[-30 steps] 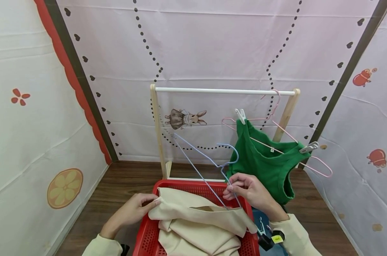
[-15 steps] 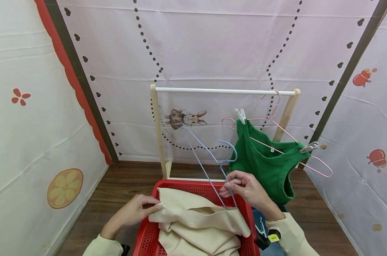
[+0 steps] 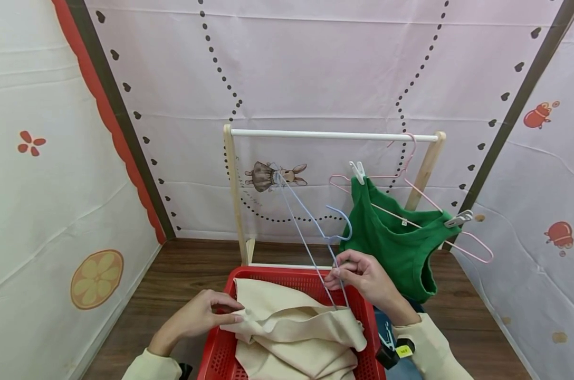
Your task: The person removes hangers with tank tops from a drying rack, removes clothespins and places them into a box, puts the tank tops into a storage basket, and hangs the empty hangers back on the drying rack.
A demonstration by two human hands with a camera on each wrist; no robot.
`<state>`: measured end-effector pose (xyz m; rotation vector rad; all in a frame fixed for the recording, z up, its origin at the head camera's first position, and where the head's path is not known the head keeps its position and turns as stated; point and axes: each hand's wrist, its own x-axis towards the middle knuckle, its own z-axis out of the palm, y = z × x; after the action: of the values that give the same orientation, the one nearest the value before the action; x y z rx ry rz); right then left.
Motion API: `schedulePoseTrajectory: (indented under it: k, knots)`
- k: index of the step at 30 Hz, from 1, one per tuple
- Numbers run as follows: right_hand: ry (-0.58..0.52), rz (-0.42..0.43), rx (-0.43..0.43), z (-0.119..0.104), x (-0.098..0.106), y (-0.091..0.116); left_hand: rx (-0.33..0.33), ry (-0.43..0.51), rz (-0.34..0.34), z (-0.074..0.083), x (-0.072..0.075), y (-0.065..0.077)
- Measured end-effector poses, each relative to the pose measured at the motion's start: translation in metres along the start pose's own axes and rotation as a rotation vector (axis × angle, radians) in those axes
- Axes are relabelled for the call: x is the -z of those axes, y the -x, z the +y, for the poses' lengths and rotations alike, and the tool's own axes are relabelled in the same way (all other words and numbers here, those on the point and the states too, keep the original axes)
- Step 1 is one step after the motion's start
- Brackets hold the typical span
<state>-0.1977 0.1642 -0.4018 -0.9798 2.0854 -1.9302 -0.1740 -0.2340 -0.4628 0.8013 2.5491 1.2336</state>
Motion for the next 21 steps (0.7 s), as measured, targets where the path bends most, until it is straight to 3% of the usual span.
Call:
schedulePoseTrajectory:
  k: [7, 13, 21]
  knots:
    - [0.012, -0.001, 0.029, -0.0007, 0.0002, -0.0005, 0.003, 0.023, -0.026, 0.0007, 0.0002, 0.0012]
    - [0.008, 0.014, 0.02, -0.0018, -0.001, -0.0014, -0.034, 0.022, -0.023, 0.0004, -0.0015, 0.0008]
    - [0.115, 0.087, 0.028, 0.0015, -0.0035, -0.0063, -0.049, 0.044, -0.018, 0.0009, -0.0015, 0.0002]
